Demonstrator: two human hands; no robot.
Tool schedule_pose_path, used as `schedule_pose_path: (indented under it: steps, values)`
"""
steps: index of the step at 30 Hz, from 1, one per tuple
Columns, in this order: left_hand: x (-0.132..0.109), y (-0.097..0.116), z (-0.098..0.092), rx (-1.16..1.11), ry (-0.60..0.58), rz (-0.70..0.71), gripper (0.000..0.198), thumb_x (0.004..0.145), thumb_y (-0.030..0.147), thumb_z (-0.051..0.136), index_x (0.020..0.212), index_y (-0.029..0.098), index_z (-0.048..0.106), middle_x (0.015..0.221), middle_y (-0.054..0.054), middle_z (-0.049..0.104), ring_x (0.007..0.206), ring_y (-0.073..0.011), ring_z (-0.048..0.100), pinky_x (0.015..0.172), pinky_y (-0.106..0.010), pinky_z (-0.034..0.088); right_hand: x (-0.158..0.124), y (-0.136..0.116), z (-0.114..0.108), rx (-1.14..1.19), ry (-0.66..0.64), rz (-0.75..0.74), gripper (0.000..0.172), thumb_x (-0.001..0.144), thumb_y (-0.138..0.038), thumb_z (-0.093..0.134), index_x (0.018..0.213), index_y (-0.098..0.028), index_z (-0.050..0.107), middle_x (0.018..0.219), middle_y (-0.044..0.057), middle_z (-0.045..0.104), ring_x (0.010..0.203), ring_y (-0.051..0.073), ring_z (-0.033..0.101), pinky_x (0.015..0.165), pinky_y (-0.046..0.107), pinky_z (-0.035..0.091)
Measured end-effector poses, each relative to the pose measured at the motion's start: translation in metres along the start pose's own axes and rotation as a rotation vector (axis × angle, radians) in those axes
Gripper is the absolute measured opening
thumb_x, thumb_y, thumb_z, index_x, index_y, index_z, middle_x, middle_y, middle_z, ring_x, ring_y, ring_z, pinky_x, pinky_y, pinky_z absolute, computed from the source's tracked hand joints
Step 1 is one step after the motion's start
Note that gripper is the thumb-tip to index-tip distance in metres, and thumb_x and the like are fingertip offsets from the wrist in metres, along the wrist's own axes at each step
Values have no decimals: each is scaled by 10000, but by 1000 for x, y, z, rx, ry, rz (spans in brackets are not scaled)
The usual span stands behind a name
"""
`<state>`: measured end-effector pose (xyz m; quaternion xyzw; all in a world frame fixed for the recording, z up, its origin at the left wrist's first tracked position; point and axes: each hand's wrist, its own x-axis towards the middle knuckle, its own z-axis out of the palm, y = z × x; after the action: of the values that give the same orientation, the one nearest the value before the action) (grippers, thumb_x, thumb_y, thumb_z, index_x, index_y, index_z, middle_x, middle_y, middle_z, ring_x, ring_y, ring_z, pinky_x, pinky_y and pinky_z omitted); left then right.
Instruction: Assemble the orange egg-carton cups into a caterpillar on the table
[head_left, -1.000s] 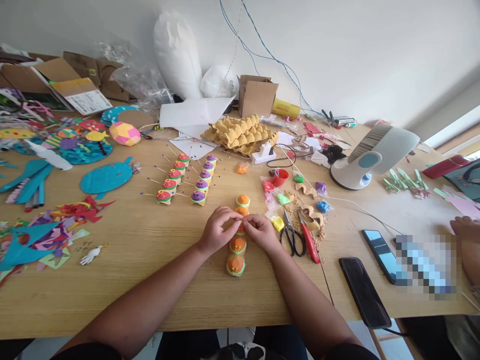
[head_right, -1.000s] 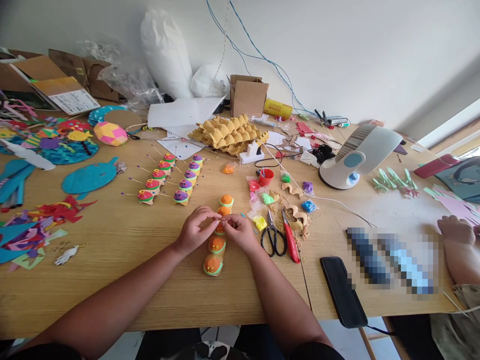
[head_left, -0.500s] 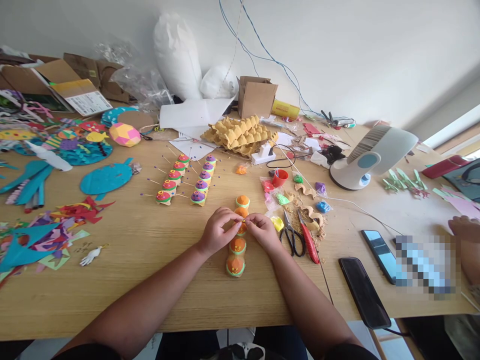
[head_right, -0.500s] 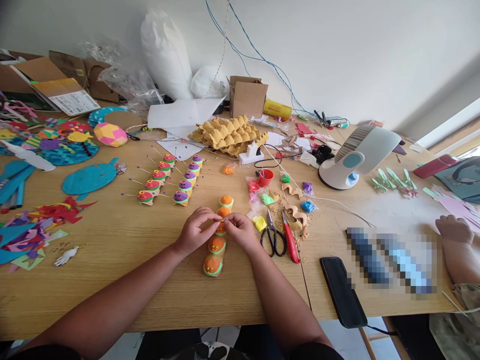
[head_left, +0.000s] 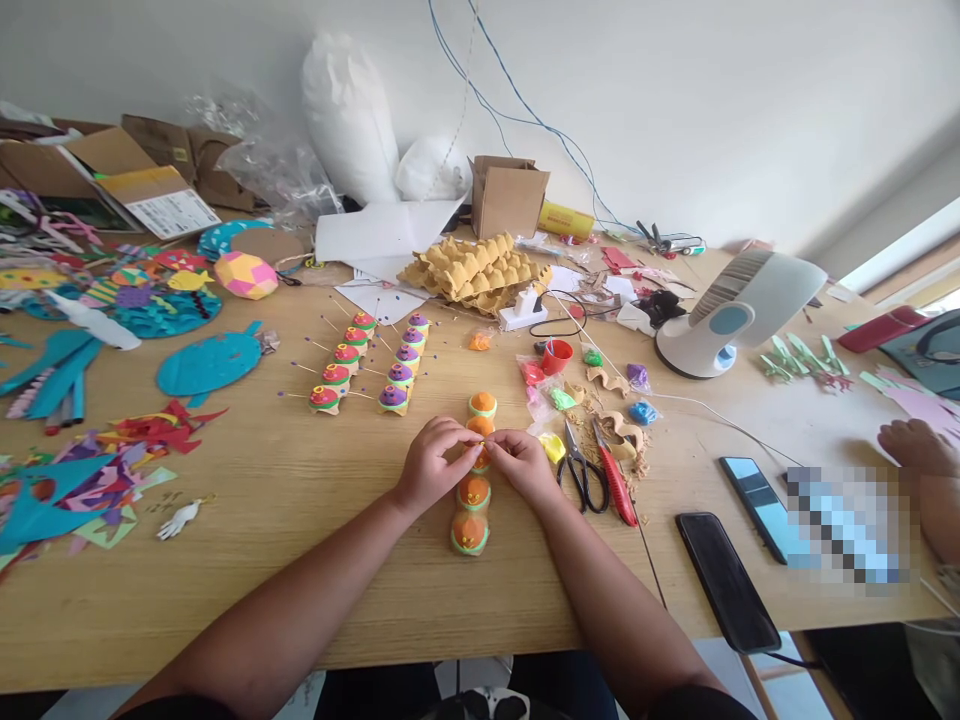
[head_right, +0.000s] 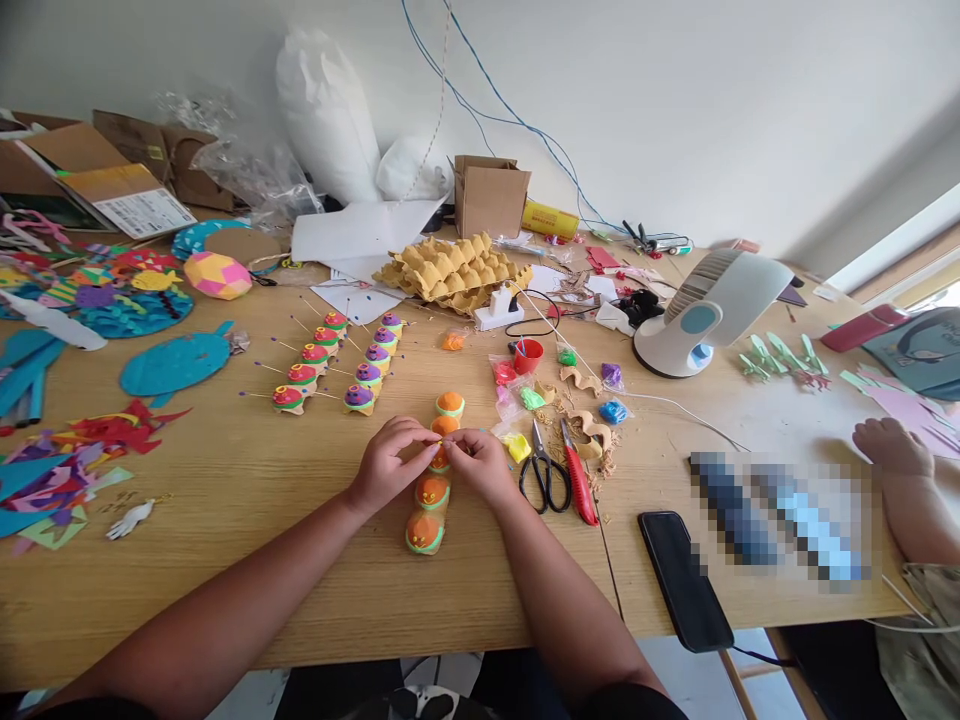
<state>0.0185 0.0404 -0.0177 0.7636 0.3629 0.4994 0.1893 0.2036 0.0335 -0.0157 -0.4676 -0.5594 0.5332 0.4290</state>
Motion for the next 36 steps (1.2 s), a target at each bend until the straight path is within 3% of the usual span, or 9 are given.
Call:
schedule_pose_path:
  steps: [19, 29, 36]
  values:
    - [0, -1, 0, 29, 0, 13, 38, 916, 205, 677, 921, 228, 707, 864, -26, 720, 865, -186, 641, 827, -368, 524, 2, 4, 3, -40, 118, -12, 282, 820, -465, 687, 859, -190, 730, 672, 8, 658, 597, 136, 539, 578, 263, 428]
    - [0, -14, 1, 65, 3, -90, 56, 922, 240, 674, 929, 241, 729, 886, -25, 738, 871, -191, 658, 834, -360, 523, 6, 2, -2, -243, 298, -70, 283, 855, -412, 601, 890, -171, 745, 654, 6, 602, 618, 151, 504, 589, 271, 409]
    - [-1, -21, 2, 104, -9, -160, 70, 928, 249, 662, 937, 241, 731, 932, -23, 757, 904, -198, 676, 867, -370, 526, 10, 8, -4, -300, 281, -89, 286, 864, -382, 585, 919, -163, 760, 688, 23, 656, 617, 156, 526, 612, 282, 424]
